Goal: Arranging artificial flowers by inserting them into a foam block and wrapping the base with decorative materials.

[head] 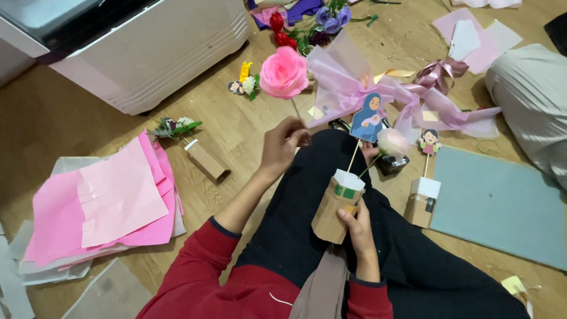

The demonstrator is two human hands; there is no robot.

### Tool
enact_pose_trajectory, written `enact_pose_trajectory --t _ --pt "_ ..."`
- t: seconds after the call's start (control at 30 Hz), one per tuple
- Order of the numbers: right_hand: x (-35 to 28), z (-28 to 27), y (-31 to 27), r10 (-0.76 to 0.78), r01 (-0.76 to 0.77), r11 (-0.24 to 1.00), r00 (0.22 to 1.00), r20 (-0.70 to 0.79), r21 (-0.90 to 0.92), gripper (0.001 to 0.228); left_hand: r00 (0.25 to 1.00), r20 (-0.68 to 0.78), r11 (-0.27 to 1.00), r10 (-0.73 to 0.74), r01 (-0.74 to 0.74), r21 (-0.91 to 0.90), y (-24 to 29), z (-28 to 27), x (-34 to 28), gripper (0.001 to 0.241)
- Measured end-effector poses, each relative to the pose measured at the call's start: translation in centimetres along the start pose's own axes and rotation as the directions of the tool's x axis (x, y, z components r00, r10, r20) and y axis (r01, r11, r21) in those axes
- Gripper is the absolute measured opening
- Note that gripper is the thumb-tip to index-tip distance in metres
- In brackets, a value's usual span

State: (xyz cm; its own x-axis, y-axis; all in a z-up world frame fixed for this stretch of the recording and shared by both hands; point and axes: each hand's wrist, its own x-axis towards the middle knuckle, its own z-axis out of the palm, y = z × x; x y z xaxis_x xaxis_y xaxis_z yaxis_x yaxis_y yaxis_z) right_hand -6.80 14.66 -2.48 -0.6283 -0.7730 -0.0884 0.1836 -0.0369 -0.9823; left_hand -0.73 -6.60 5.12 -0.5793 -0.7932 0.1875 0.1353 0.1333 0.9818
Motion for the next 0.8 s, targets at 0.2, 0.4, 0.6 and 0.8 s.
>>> enact_pose_trajectory --t 0.2,0.4,0.6,0.8 --pt "0.0 -2.0 3.1 -0.235 0.216 0.97 0.949 -0.209 -0.109 0.072 0.993 0.114 0.973 0.009 0.017 -0.228 5.1 4.5 -3.0 0.006" --pt "0.4 -4.1 4.2 -0.354 0.31 0.93 0.898 -0.261 -0.195 0.09 0.977 0.212 0.971 0.015 0.036 -0.237 4.4 7.6 -4.0 0.005" --pt "-0.2 -2.4 0.9 -0.296 0.325 0.944 0.912 -0.285 0.059 0.085 0.958 0.247 0.985 0.145 -0.116 -0.128 5.2 9.5 -4.6 0.005" --pt "-0.2 -2.9 0.9 -0.295 0.317 0.947 0.918 -0.265 0.044 0.081 0.845 0.25 0.828 0.473 -0.523 0.203 6.0 8.2 -5.2 0.013"
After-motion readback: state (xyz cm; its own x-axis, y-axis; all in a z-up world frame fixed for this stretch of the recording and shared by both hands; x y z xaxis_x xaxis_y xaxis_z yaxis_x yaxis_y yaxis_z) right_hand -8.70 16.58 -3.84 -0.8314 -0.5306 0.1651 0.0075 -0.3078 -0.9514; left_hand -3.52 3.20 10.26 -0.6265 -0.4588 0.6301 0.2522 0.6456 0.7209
